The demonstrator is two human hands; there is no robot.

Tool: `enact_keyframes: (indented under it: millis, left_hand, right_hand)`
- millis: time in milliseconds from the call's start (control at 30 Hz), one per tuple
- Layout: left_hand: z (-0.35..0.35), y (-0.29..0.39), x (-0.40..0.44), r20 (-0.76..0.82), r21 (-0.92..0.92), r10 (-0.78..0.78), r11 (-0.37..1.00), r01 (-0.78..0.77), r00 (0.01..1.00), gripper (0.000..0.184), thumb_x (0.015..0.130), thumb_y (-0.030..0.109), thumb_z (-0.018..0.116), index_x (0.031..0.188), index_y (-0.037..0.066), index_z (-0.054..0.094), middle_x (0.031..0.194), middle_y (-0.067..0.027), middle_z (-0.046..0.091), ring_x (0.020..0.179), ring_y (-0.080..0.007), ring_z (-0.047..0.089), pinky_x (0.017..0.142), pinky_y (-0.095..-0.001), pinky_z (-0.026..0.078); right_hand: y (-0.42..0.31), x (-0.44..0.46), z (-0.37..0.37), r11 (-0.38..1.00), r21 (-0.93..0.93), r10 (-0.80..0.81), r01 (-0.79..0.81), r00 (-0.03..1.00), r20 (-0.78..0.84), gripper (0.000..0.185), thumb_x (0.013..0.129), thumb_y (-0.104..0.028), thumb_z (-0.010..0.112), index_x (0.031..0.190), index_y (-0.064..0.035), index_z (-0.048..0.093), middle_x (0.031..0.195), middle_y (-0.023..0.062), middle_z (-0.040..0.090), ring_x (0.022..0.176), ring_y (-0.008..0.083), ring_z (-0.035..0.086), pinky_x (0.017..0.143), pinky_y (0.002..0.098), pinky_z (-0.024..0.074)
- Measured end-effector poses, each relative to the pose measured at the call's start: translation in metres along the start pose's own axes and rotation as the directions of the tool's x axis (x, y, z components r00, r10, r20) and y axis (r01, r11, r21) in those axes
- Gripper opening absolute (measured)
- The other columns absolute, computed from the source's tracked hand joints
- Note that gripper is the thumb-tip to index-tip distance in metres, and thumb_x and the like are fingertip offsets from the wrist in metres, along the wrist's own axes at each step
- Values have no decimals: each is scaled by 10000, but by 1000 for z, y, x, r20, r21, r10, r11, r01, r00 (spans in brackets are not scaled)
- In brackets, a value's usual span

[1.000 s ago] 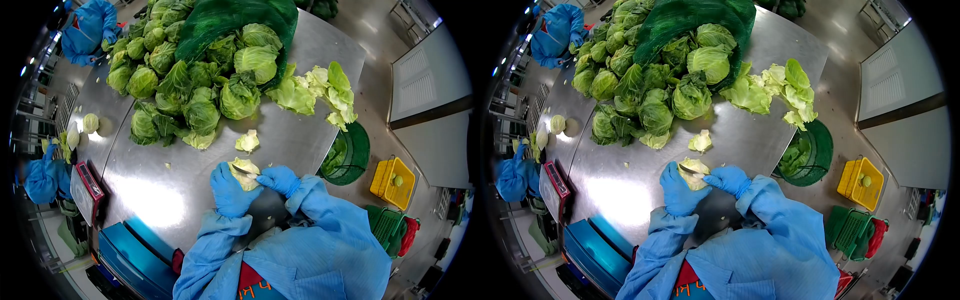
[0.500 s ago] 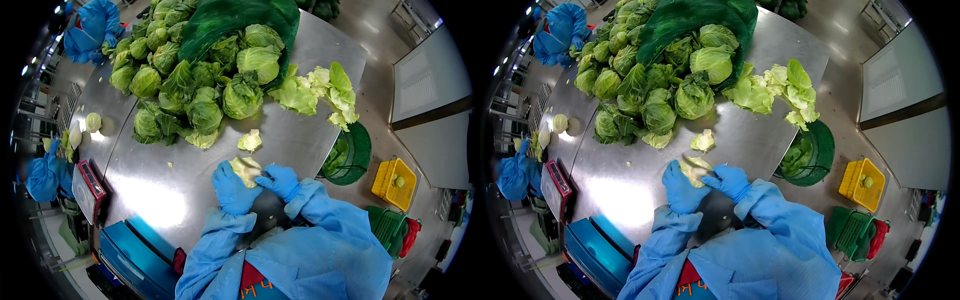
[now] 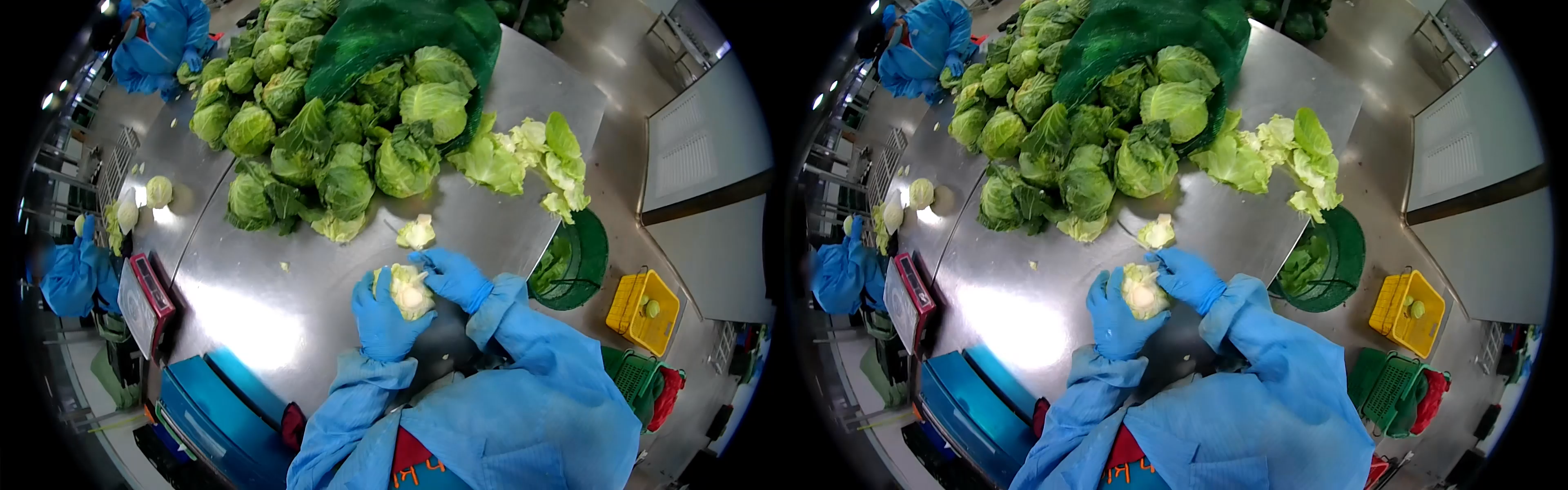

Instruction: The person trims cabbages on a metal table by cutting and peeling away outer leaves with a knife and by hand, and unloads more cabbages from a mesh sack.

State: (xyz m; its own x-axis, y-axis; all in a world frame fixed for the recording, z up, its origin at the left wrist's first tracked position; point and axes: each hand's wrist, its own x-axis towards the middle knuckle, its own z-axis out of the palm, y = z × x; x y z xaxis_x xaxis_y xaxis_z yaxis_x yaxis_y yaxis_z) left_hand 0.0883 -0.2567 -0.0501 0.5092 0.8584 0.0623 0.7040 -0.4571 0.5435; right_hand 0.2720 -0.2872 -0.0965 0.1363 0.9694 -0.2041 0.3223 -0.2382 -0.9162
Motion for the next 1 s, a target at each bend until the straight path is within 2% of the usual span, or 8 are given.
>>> enact_keyframes:
  millis: [33,67,167,367,467,567,667,1000]
  left_hand:
    - [0,-6,-5,-10,-49,-14,999,13,1000,1085,507,426,900,1384,46,384,1336,-270,393,1233,-439,377,1009,-526,356]
    - [0,-9,-5,-20,-68,-19,998,18,1000,1071,512,427,897,1378,48,395,1330,-265,401,1220,-434,387,1004,-525,358]
    - [-1,-13,-2,-27,-101,-33,994,30,999,1057,511,428,897,1365,45,408,1328,-255,407,1207,-423,401,999,-519,364]
    - [0,-8,2,28,-40,-7,999,8,1000,1086,485,423,909,1358,31,394,1338,-260,394,1225,-427,388,1004,-522,367]
    - [2,-1,4,29,-7,8,1000,-8,1000,1071,488,416,903,1354,35,402,1314,-255,416,1200,-426,401,990,-526,370]
    - [1,7,9,8,4,0,1000,0,1000,1027,501,402,892,1341,47,421,1279,-240,453,1163,-419,422,963,-523,382]
    - [4,7,10,11,29,1,1000,-1,1000,1044,491,409,895,1339,35,416,1279,-255,448,1172,-424,417,970,-524,376]
    - [7,8,11,54,70,-60,996,56,997,1076,501,446,889,1354,12,395,1292,-256,432,1203,-415,396,1006,-513,345]
  right_hand:
    - [-14,-6,-1,993,104,54,-55,998,18,424,846,-241,641,1255,-138,603,920,108,642,858,234,634,800,351,503]
    - [-15,-7,-3,996,63,56,-58,998,32,472,847,-293,671,1281,-127,586,956,118,642,887,225,624,823,353,499]
    - [-31,-11,-7,991,-34,-132,132,991,5,503,860,-361,675,1293,-121,580,986,137,635,912,238,617,845,359,494]
    - [-18,7,-19,998,5,-68,68,978,195,466,835,-413,683,1197,-123,639,996,168,647,923,278,636,832,383,500]
    - [-37,20,-28,918,-390,66,75,939,336,394,802,-412,665,1049,-106,671,943,178,658,867,341,642,776,419,506]
    - [-43,17,-26,872,-478,27,104,965,259,349,780,-404,633,945,-97,664,885,183,658,816,379,633,729,451,501]
    - [-26,17,-21,896,-424,-48,134,977,209,336,799,-392,607,956,-101,665,880,176,660,811,370,636,731,456,502]
    - [-20,14,-19,913,-404,-23,59,995,93,317,836,-354,596,1043,-124,664,925,181,673,834,369,642,749,456,510]
